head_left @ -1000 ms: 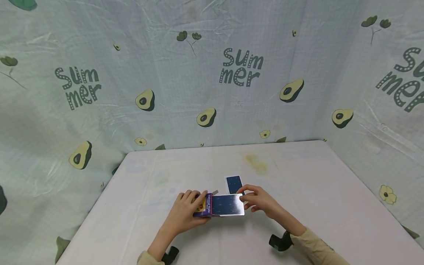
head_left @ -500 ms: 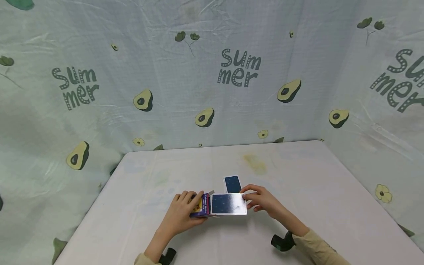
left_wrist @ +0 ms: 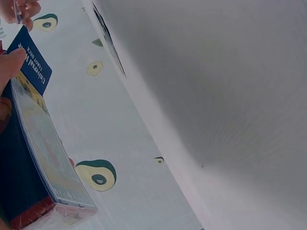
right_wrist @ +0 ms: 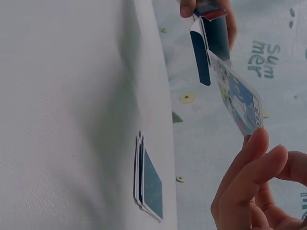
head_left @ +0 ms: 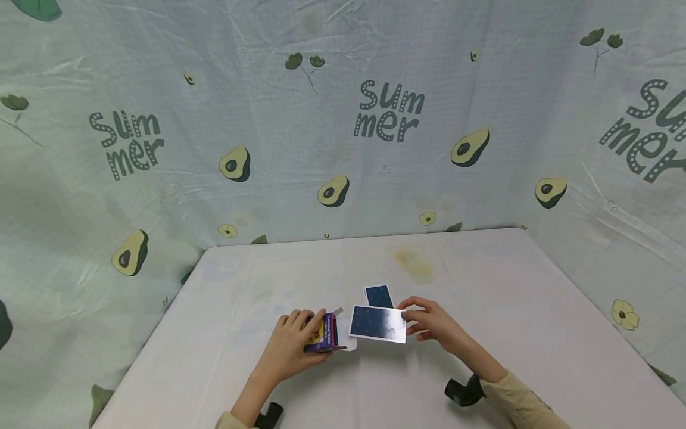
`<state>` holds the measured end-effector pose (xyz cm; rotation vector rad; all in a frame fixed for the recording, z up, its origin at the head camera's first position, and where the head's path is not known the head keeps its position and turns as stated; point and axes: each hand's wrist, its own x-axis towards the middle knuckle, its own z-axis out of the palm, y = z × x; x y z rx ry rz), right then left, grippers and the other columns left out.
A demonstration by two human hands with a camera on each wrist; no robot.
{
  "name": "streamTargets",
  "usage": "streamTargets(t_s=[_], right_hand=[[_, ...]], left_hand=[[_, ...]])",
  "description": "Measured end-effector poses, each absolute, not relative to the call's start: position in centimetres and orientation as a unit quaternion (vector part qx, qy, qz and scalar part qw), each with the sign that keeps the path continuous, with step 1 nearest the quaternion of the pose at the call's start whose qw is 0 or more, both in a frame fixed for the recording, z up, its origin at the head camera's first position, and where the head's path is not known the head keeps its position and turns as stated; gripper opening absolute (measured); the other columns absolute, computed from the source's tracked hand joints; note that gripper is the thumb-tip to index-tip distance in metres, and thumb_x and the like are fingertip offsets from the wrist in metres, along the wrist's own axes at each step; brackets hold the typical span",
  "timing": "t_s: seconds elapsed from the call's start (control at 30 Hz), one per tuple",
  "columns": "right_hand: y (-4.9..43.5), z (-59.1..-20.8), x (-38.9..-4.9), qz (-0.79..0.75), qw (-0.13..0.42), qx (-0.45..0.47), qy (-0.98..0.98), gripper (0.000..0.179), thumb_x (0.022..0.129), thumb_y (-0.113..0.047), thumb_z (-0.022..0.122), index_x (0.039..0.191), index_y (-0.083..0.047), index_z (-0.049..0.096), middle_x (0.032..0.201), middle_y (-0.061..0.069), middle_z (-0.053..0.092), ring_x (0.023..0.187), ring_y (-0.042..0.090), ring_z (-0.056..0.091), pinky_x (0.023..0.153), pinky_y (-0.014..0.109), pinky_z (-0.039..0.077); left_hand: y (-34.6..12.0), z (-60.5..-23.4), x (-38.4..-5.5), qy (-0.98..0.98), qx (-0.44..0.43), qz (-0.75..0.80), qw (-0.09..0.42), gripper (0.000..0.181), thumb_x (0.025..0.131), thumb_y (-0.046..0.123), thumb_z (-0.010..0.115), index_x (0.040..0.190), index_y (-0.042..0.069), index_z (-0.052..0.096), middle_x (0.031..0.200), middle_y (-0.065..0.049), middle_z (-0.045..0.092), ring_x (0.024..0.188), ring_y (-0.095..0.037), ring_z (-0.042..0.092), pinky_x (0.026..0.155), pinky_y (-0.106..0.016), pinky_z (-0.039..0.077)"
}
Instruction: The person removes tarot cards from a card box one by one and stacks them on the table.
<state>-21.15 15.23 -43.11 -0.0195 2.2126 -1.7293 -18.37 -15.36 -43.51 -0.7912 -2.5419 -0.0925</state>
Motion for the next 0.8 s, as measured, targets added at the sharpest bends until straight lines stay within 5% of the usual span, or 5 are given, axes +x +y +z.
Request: streamTargets(t_s=[0.53, 0.8], right_hand=[[16.4, -43.6, -21.8, -0.644, 0.174, 0.013, 0.745, 0.035, 0.086, -0.028, 0.055, 0.113, -0.005, 0.050, 0.099, 0.004, 0.063, 0.074, 0.014, 0.067, 0.055, 0.021, 0.047], [16.5, -43.4, -21.9, -0.654, 0.165, 0.020, 0.738, 0.039, 0.092, -0.027, 0.046, 0.119, 0.001, 0.043, 0.113, 0.016, 0.057, 0.075, 0.011, 0.066, 0.055, 0.020, 0.047]], left_hand=[[-15.5, -43.5, -18.6, -0.926, -0.281, -0.059, 0.245, 0.078, 0.061, 0.051, 0.073, 0.127, 0.017, 0.050, 0.103, -0.002, 0.055, 0.092, -0.017, 0.050, 0.076, -0.036, 0.042], [-15.5, -43.3, -19.1, -0.923, -0.281, -0.055, 0.256, 0.077, 0.061, 0.051, 0.074, 0.126, 0.016, 0.050, 0.103, -0.003, 0.055, 0.091, -0.018, 0.050, 0.074, -0.037, 0.042]])
